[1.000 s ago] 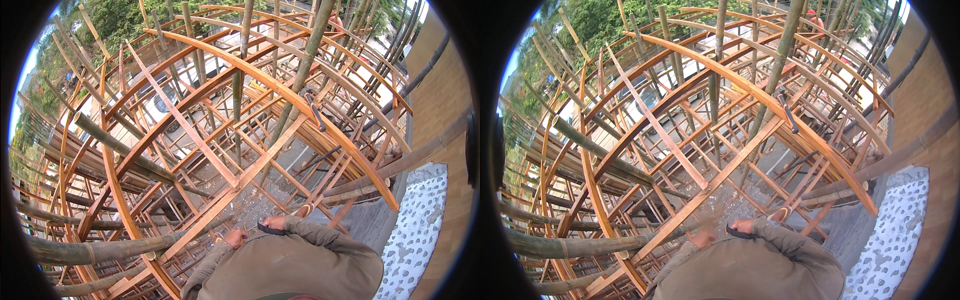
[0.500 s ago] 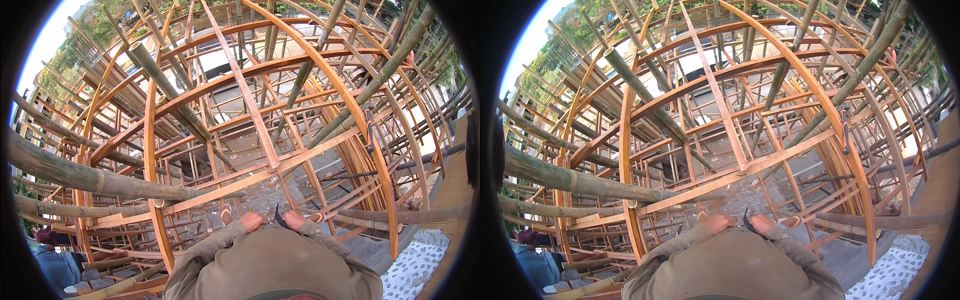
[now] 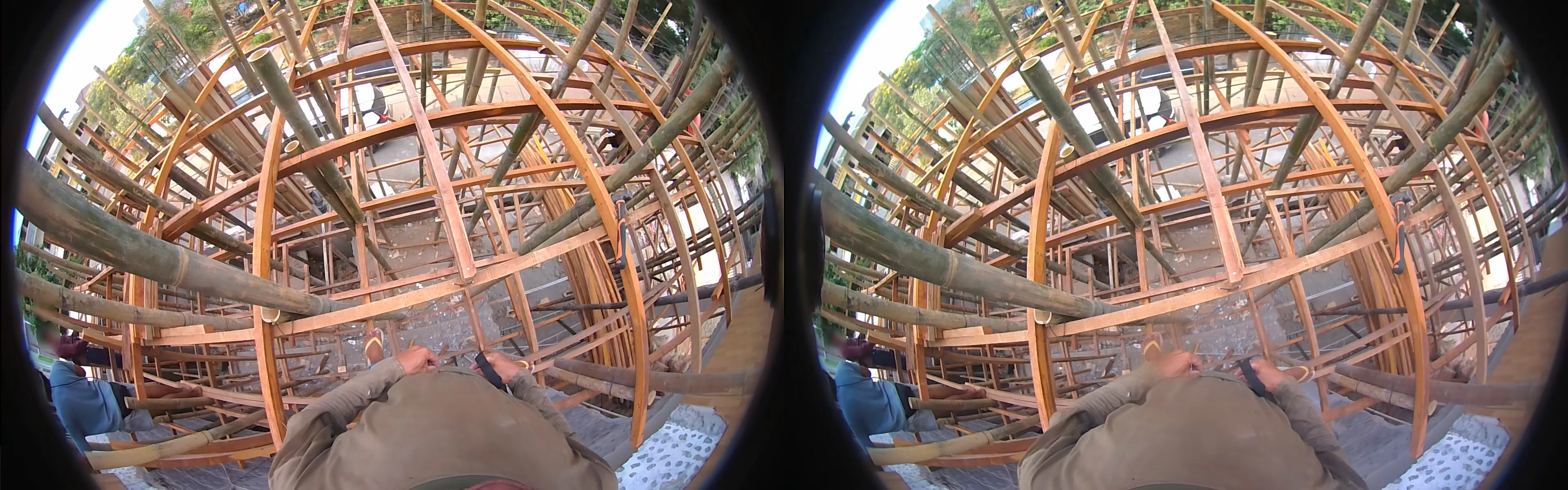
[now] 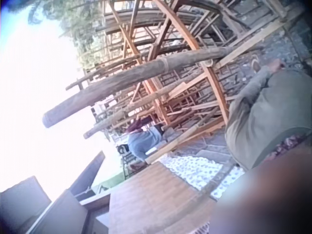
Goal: The person uses a hammer to secure wooden planks onto a bamboo scaffolding structure. They repeatedly position planks and strike them to fasten them in place, working on the framework of the scaffolding.
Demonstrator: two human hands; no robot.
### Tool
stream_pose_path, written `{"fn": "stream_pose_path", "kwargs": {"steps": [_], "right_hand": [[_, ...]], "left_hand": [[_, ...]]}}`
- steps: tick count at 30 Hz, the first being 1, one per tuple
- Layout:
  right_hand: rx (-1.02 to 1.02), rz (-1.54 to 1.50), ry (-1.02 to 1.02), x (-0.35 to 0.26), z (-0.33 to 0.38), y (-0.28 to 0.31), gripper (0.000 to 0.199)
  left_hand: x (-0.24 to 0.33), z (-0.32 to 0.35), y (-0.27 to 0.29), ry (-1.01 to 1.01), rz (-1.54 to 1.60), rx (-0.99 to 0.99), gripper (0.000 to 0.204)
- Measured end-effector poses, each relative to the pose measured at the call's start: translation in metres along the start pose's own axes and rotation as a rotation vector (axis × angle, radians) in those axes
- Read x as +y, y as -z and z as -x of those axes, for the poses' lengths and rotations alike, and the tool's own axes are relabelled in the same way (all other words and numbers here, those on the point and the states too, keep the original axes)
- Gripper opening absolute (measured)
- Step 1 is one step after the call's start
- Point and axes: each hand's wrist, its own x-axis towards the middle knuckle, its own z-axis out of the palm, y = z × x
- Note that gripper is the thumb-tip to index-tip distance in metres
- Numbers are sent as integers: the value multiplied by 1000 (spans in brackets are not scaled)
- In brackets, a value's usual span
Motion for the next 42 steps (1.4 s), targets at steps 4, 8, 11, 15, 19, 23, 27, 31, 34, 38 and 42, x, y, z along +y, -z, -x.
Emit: {"fn": "stream_pose_path", "kwargs": {"steps": [4, 8, 11, 15, 19, 23, 27, 31, 34, 38, 42], "right_hand": [[-168, 194, 38, 0, -23, -6, 18], [-77, 488, 108, -16, -25, -17, 19], [1, 682, 243, -27, -19, -22, 19], [54, 790, 371, -36, -22, -26, 14], [49, 910, 476, -41, -26, -30, 13], [183, 1045, 571, -51, -8, -37, 11], [123, 1151, 507, -59, 9, -40, 17], [130, 1122, 535, -52, 0, -37, 15], [51, 1113, 415, -42, -14, -30, 16], [26, 1135, 365, -35, -17, -27, 16], [50, 1155, 418, -43, -7, -31, 17]], "left_hand": [[3, -19, -2, -43, -39, -68, 17], [8, -23, -1, -63, -63, -70, 18], [6, -26, -1, -69, 18, -73, 18], [0, -34, 0, -35, -12, -103, 16], [-3, -33, -3, -47, -56, -58, 18], [-8, -27, -14, -31, 55, 23, 16], [-15, -27, -24, 27, 211, 53, 19], [1, -49, -19, 30, 568, 112, 20], [26, -83, -11, -21, 473, 196, 18], [26, -90, -13, 106, -76, 132, 15], [1, -57, -14, 129, 5, -42, 18]]}}
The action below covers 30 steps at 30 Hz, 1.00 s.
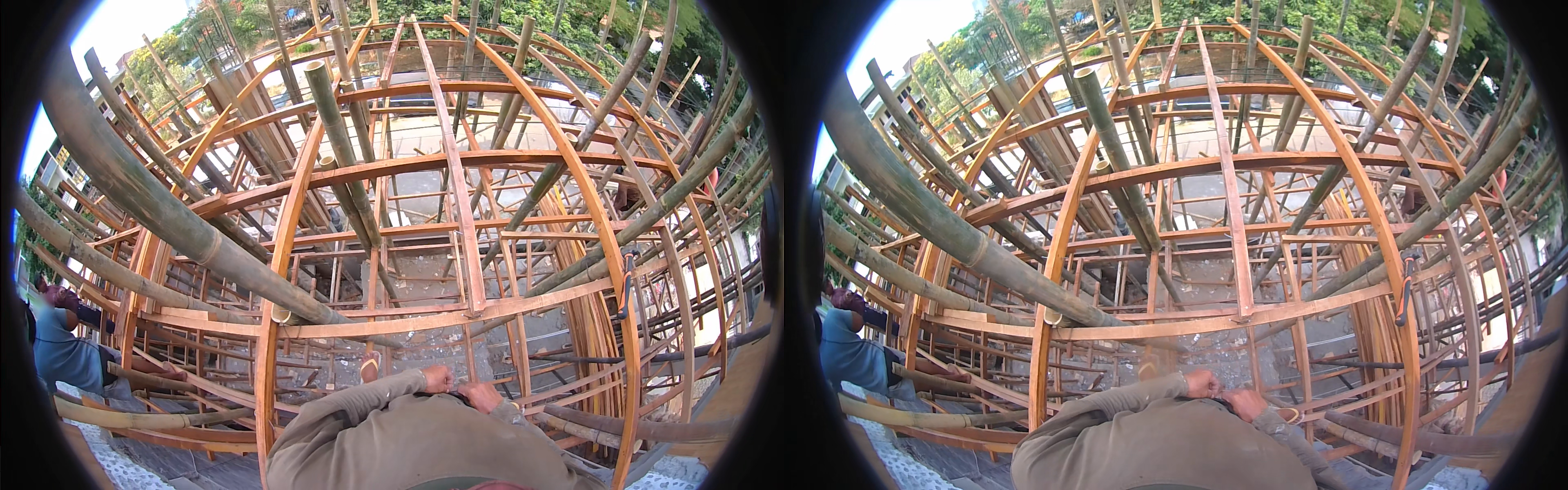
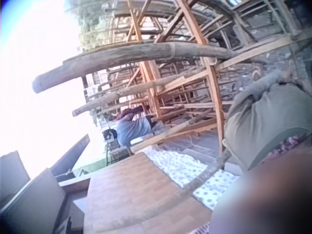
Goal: The person uses a hammer to secure wooden planks onto a bamboo scaffolding structure. They repeatedly position planks and strike them to fasten them in place, working on the framework of the scaffolding.
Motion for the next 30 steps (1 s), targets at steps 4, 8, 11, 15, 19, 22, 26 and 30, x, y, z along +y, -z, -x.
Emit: {"fn": "stream_pose_path", "kwargs": {"steps": [4, 8, 11, 15, 19, 22, 26, 30], "right_hand": [[13, 33, 2, -8, 3, 3, 19], [33, -62, 97, -2, 4, 5, 20], [-19, -152, 116, 3, 0, 8, 22], [-39, -212, 186, 5, -3, 9, 21], [-53, -174, 173, 6, -10, 4, 21], [-49, -173, 155, 7, -13, 0, 23], [-68, -165, 152, 4, -12, 5, 24], [-90, -153, 163, 3, -14, 10, 24]], "left_hand": [[-4, 20, 1, 52, -56, 37, 25], [3, 19, 8, 74, -133, -16, 30], [2, 16, 9, -59, -135, -32, 30], [0, 19, 6, -36, -66, -39, 28], [4, 26, 1, -144, -180, 129, 25], [6, 26, -4, -155, -156, 176, 20], [-2, 14, -16, -11, -78, 181, 17], [-19, 2, -20, -119, -132, 180, 14]]}}
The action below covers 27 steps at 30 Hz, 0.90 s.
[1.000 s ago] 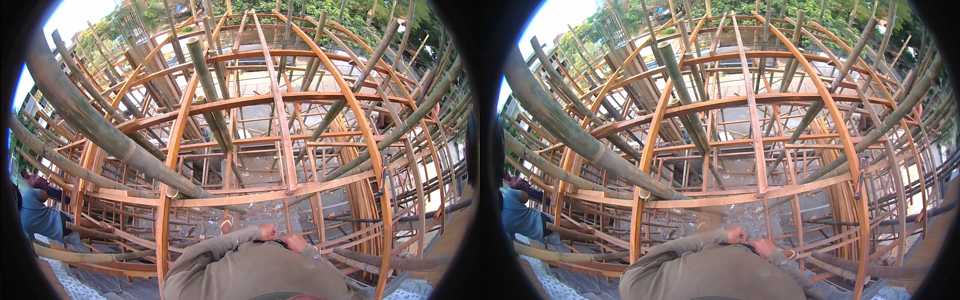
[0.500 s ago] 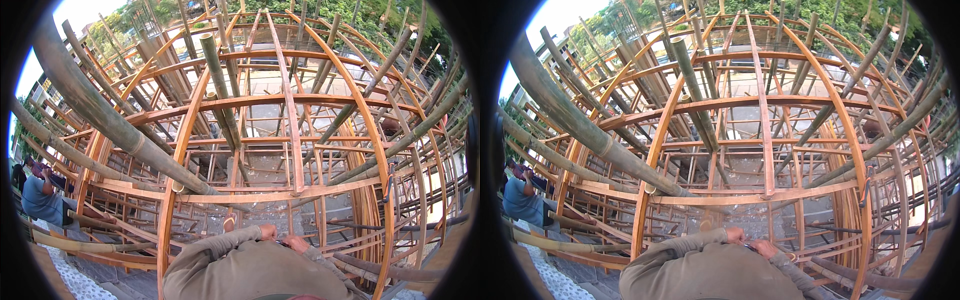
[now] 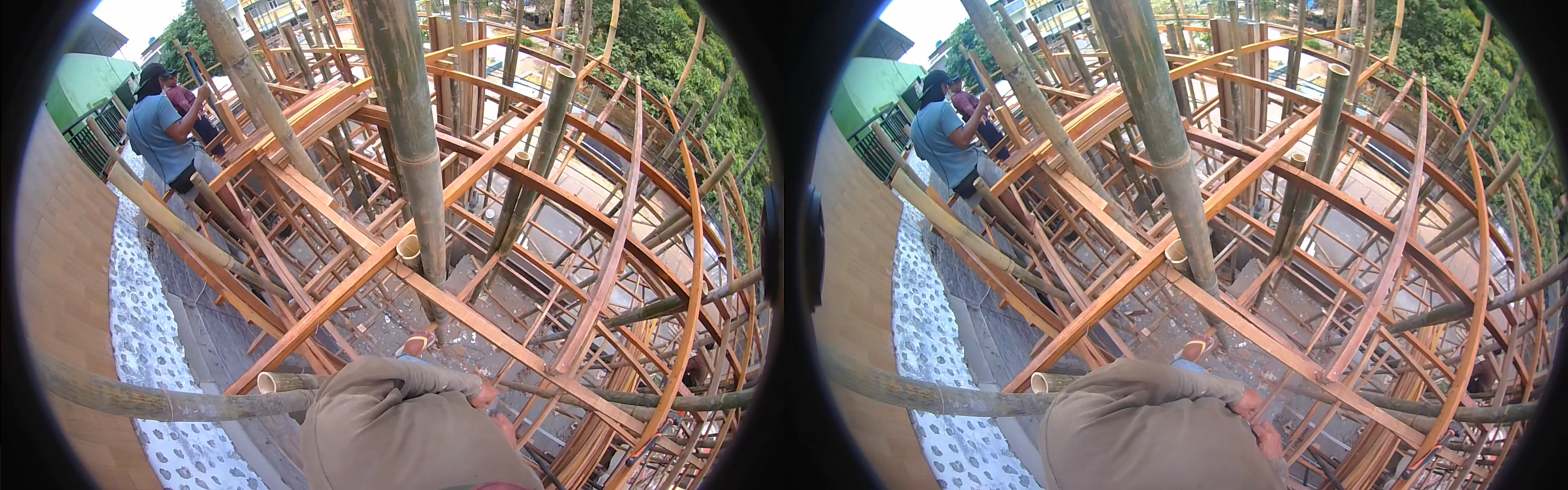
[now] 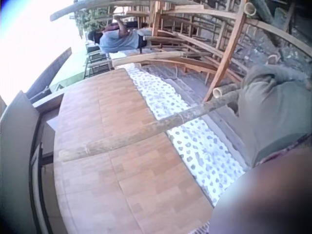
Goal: The person uses a hammer to secure wooden planks onto a bamboo scaffolding structure. They repeatedly position planks and strike them to fasten them in place, working on the framework of the scaffolding.
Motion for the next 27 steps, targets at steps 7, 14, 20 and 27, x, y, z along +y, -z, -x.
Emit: {"fn": "stream_pose_path", "kwargs": {"steps": [7, 14, 20, 27], "right_hand": [[-47, -8, 26, 15, -10, -2, 25], [20, 79, 81, -14, -15, 6, 28], [86, -5, 85, -29, -15, 8, 28], [112, -44, 82, -7, -9, -4, 27]], "left_hand": [[11, 2, 10, 75, -55, -51, 19], [8, -3, 7, 124, -102, -23, 27], [-6, -10, 8, -18, -60, -129, 17], [6, -11, 13, -44, -220, -122, 21]]}}
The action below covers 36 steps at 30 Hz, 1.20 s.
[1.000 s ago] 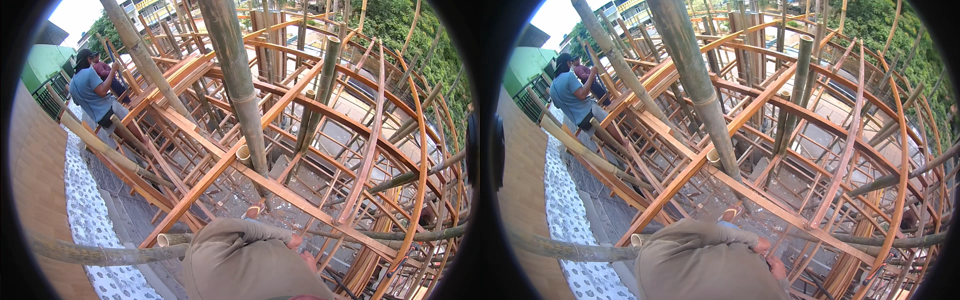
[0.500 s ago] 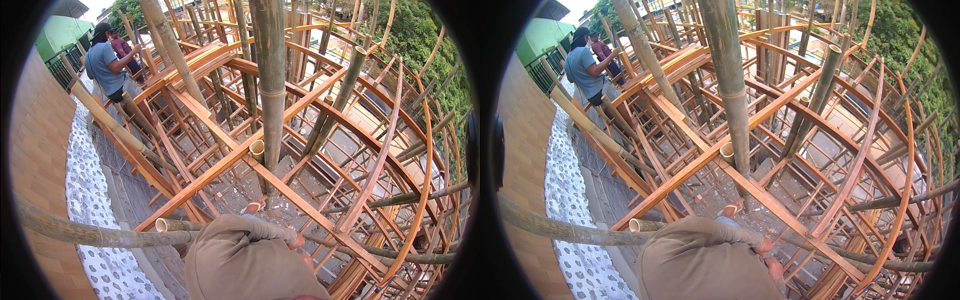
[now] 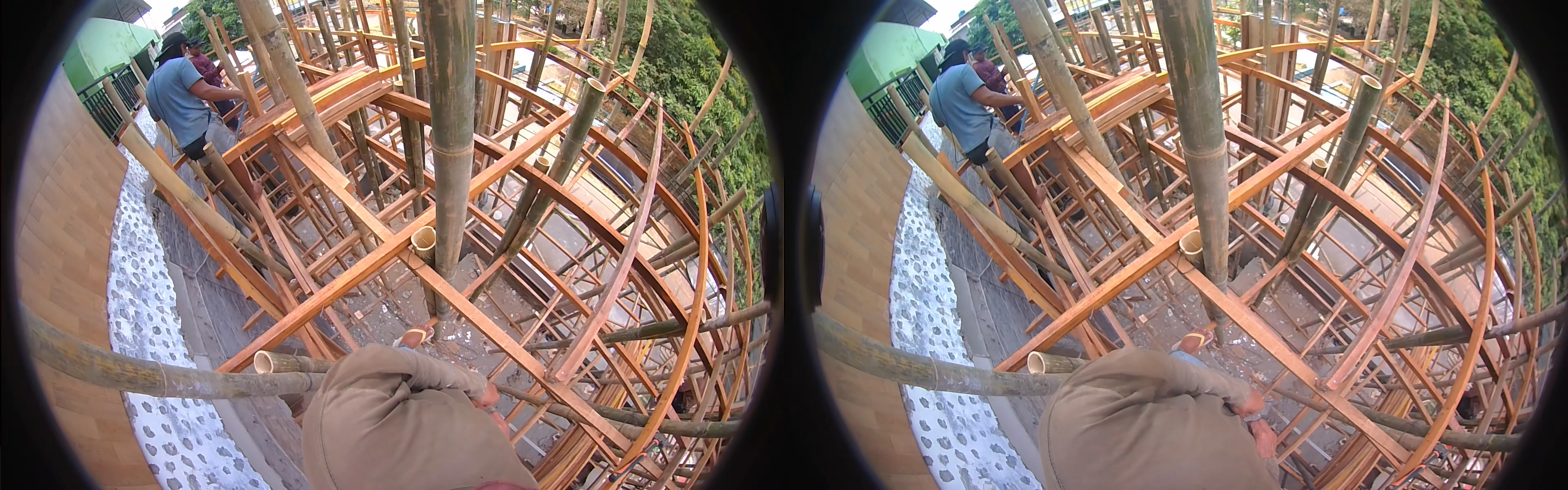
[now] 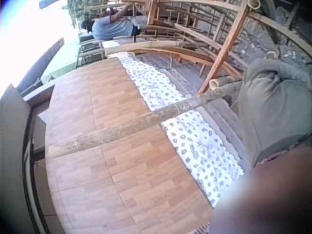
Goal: The person uses a hammer to secure wooden planks onto a bamboo scaffolding structure. They repeatedly position planks and strike them to fasten them in place, working on the framework of the scaffolding.
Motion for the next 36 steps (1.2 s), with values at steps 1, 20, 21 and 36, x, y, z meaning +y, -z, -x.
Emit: {"fn": "stream_pose_path", "kwargs": {"steps": [1, 20, 21, 36], "right_hand": [[4, -4, 1, 3, 2, -1, 27], [-15, 15, 29, -15, -3, 9, 27], [-18, 23, 40, -12, -3, 7, 27], [94, -100, 73, 16, 6, -6, 25]], "left_hand": [[-1, 2, -2, 33, 45, 25, 21], [6, 9, 4, 72, 218, -7, 15], [9, 6, 2, 94, 160, 0, 14], [21, 42, 0, -40, 299, 311, 14]]}}
